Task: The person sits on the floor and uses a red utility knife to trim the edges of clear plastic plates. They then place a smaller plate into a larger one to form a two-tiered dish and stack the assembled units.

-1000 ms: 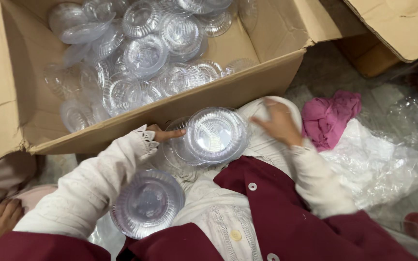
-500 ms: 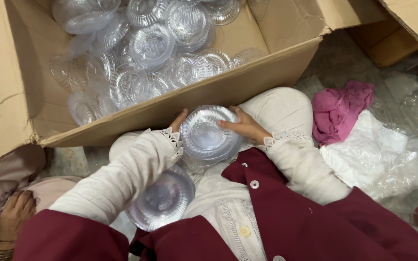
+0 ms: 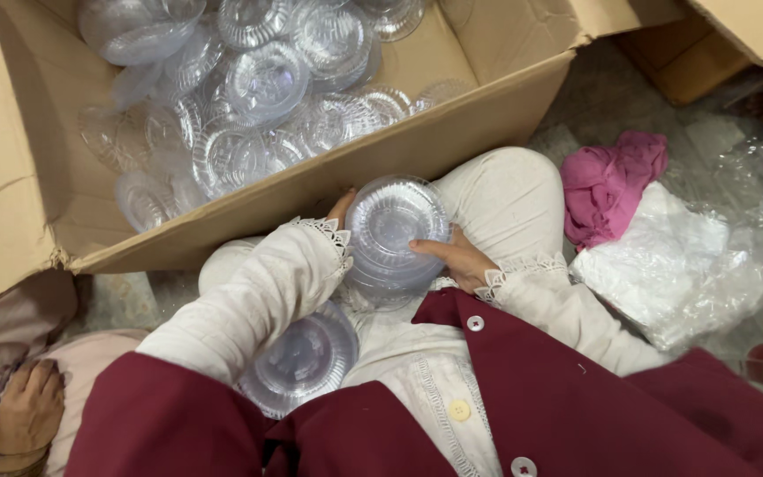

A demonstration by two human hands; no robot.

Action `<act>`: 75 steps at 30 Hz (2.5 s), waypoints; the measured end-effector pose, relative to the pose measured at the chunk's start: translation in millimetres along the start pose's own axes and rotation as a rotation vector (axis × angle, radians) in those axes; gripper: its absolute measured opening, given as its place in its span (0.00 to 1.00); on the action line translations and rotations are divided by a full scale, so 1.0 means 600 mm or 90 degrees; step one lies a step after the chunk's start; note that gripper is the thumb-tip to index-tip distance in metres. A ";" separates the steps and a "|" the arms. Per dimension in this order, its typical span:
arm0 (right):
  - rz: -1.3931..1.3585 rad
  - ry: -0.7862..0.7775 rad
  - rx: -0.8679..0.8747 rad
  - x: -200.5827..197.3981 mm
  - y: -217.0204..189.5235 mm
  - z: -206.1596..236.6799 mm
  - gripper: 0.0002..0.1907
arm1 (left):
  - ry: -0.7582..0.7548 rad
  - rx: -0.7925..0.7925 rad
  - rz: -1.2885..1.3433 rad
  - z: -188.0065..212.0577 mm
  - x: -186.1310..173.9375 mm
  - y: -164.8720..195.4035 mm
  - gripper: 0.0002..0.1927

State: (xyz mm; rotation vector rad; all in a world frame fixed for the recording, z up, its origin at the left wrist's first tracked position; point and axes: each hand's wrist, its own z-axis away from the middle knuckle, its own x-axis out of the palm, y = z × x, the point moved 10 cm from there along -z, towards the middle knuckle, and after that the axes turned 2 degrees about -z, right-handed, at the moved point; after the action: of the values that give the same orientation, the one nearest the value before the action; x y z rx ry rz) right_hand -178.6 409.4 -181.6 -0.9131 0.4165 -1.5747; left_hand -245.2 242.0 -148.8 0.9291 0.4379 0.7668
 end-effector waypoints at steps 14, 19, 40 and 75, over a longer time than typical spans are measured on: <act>-0.117 -0.044 -0.228 -0.029 -0.161 0.091 0.52 | 0.259 0.462 -0.323 0.116 0.055 0.204 0.53; 0.187 0.050 -0.625 -0.136 -0.305 0.216 0.50 | 0.002 0.367 0.572 -0.030 0.097 0.298 0.38; 0.472 0.050 -0.814 -0.202 -0.145 0.247 0.66 | 0.065 0.163 0.417 -0.167 0.221 0.006 0.37; 0.538 -0.226 -0.538 -0.113 -0.209 0.203 0.30 | 0.166 -0.035 0.263 -0.044 0.203 -0.033 0.53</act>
State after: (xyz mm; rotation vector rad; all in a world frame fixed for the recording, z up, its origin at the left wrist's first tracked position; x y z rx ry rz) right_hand -172.7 529.6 -37.8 -1.3679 1.0786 -0.4092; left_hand -173.9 340.4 -181.9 0.8820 0.4544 1.2801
